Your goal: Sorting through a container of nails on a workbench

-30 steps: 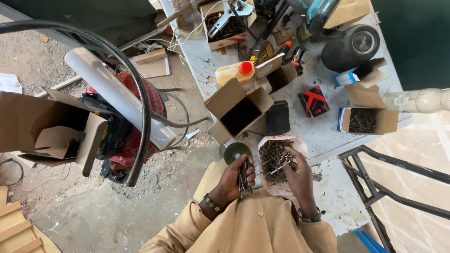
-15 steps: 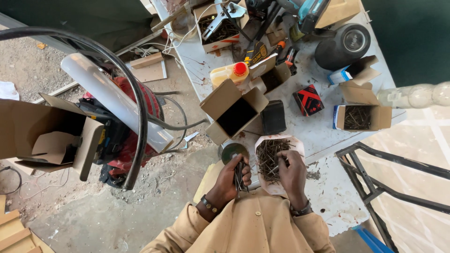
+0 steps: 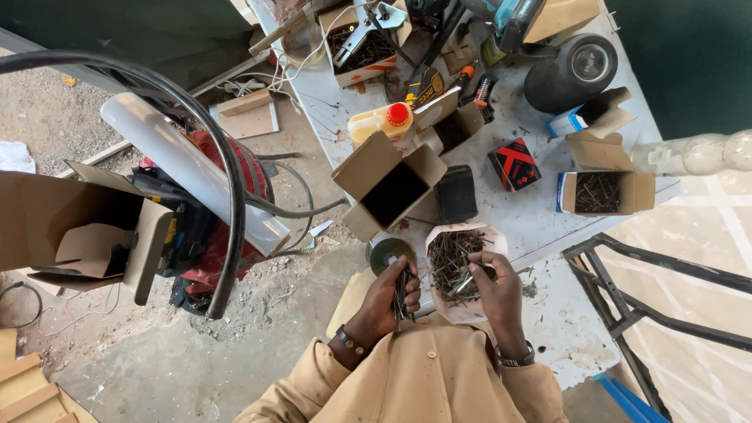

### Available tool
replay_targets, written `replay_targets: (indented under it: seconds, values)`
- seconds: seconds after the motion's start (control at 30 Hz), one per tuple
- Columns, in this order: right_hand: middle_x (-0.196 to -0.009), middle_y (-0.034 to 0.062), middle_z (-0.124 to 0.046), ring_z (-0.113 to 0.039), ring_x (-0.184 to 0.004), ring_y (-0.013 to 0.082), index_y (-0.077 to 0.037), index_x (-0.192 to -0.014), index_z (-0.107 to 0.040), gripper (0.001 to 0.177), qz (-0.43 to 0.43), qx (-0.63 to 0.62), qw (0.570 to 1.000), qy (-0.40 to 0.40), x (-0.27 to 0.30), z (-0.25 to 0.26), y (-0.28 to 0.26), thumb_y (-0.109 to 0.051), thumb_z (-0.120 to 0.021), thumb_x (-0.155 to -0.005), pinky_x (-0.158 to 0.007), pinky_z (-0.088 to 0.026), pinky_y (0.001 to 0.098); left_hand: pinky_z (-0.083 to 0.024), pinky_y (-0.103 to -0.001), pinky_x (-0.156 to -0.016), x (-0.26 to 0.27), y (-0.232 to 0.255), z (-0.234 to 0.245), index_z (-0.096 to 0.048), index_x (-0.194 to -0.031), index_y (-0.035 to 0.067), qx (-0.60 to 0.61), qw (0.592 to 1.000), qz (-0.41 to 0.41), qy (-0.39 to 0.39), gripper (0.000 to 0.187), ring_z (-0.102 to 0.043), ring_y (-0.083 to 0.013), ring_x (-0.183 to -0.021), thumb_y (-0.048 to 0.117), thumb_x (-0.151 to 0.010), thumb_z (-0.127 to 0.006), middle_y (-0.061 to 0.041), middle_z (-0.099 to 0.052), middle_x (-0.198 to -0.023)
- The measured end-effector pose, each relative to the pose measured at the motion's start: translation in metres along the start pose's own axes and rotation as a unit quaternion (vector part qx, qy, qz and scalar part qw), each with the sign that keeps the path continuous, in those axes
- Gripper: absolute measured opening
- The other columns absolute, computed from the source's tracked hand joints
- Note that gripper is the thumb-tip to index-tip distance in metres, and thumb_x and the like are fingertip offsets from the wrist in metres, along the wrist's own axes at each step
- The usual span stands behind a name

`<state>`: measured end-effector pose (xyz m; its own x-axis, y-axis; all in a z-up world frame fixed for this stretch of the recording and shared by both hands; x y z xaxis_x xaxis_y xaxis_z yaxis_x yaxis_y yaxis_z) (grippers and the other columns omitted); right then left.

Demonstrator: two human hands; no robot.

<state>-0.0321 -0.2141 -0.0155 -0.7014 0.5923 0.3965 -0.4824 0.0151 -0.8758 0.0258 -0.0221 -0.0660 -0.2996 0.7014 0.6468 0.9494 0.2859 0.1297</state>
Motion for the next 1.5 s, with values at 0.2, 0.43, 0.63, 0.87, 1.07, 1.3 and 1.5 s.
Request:
replay_targets:
  seconds: [0.2, 0.43, 0.63, 0.87, 1.07, 1.3, 1.5]
  values:
    - [-0.113, 0.0205, -0.068, -0.075, -0.099, 0.0336, 0.004, -0.105, -0.071, 0.012, -0.016, -0.05, 0.999, 0.003, 0.005, 0.009, -0.002, 0.005, -0.062, -0.097, -0.081, -0.064, 0.0447, -0.037, -0.023, -0.042, -0.001, -0.009, -0.016, -0.056, -0.103, 0.011, -0.038, 0.999, 0.017, 0.001, 0.037, -0.046, -0.0117, -0.048, 0.048, -0.109, -0.053, 0.001, -0.037, -0.069]
    - [-0.098, 0.0125, -0.074, -0.072, -0.08, 0.0228, 0.001, -0.094, -0.073, 0.01, -0.016, -0.064, 0.997, -0.032, 0.032, 0.01, -0.057, 0.006, -0.068, -0.087, -0.077, -0.062, 0.0311, -0.045, -0.03, -0.047, -0.002, -0.006, -0.062, -0.058, -0.097, 0.01, -0.042, 0.998, 0.035, 0.021, 0.038, -0.059, -0.0214, -0.056, 0.044, -0.109, -0.046, -0.005, -0.058, -0.07]
    - [-0.117, 0.0093, -0.076, -0.072, -0.108, 0.0223, -0.009, -0.108, -0.075, 0.021, 0.159, 0.242, 0.954, -0.082, 0.059, -0.008, -0.099, -0.013, -0.072, -0.088, -0.095, -0.058, 0.0339, -0.054, -0.031, -0.062, -0.012, -0.007, -0.088, -0.063, -0.093, 0.007, -0.1, 0.994, -0.032, 0.043, 0.044, -0.064, -0.0207, -0.07, 0.046, -0.106, -0.05, -0.009, -0.064, -0.084]
    - [-0.133, 0.0071, -0.074, -0.084, -0.098, 0.0199, -0.025, -0.141, -0.06, 0.045, -0.024, 0.263, 0.944, -0.198, 0.072, 0.002, -0.098, -0.028, -0.048, -0.097, -0.087, -0.061, 0.0342, -0.054, -0.034, -0.067, -0.002, -0.04, -0.075, -0.067, -0.097, 0.014, -0.109, 0.978, 0.161, 0.076, 0.021, -0.065, -0.0183, -0.074, 0.033, -0.101, -0.058, -0.004, -0.068, -0.085]
    - [-0.104, 0.0055, -0.084, -0.085, -0.069, 0.0149, -0.017, -0.123, -0.068, 0.031, 0.03, 0.21, 0.968, -0.131, 0.053, 0.024, -0.088, -0.025, -0.047, -0.101, -0.052, -0.063, 0.0239, -0.064, -0.039, -0.068, 0.006, -0.041, -0.093, -0.06, -0.105, 0.003, -0.015, 0.978, 0.169, -0.118, 0.029, -0.068, -0.0263, -0.07, 0.03, -0.111, -0.05, -0.014, -0.066, -0.086]
    - [-0.097, 0.0173, -0.079, -0.076, -0.087, 0.0267, 0.003, -0.108, -0.072, 0.025, -0.074, -0.035, 0.993, -0.083, 0.044, 0.017, -0.027, -0.009, -0.051, -0.1, -0.081, -0.066, 0.0373, -0.033, -0.027, -0.039, 0.005, -0.052, -0.08, -0.055, -0.093, 0.013, -0.005, 0.972, 0.195, -0.131, 0.028, -0.039, -0.0127, -0.043, 0.035, -0.108, -0.047, -0.001, -0.041, -0.059]
    - [-0.105, 0.0183, -0.078, -0.075, -0.098, 0.026, 0.002, -0.111, -0.074, 0.026, -0.144, -0.074, 0.984, -0.073, 0.055, 0.022, 0.002, -0.007, -0.052, -0.101, -0.083, -0.065, 0.0382, -0.023, -0.022, -0.039, 0.004, -0.049, -0.081, -0.054, -0.089, 0.014, 0.002, 0.972, 0.202, -0.121, 0.027, -0.027, -0.0094, -0.044, 0.035, -0.106, -0.049, 0.001, -0.034, -0.059]
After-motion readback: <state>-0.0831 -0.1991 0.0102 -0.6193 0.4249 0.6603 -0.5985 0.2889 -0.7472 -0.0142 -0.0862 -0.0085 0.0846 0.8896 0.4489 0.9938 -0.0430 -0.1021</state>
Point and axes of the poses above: each hand's wrist, its own x-axis away from the middle knuckle, its own z-axis out of the back of the hand, y = z × x, the point moved 7 cm from there along -x, towards the middle knuckle
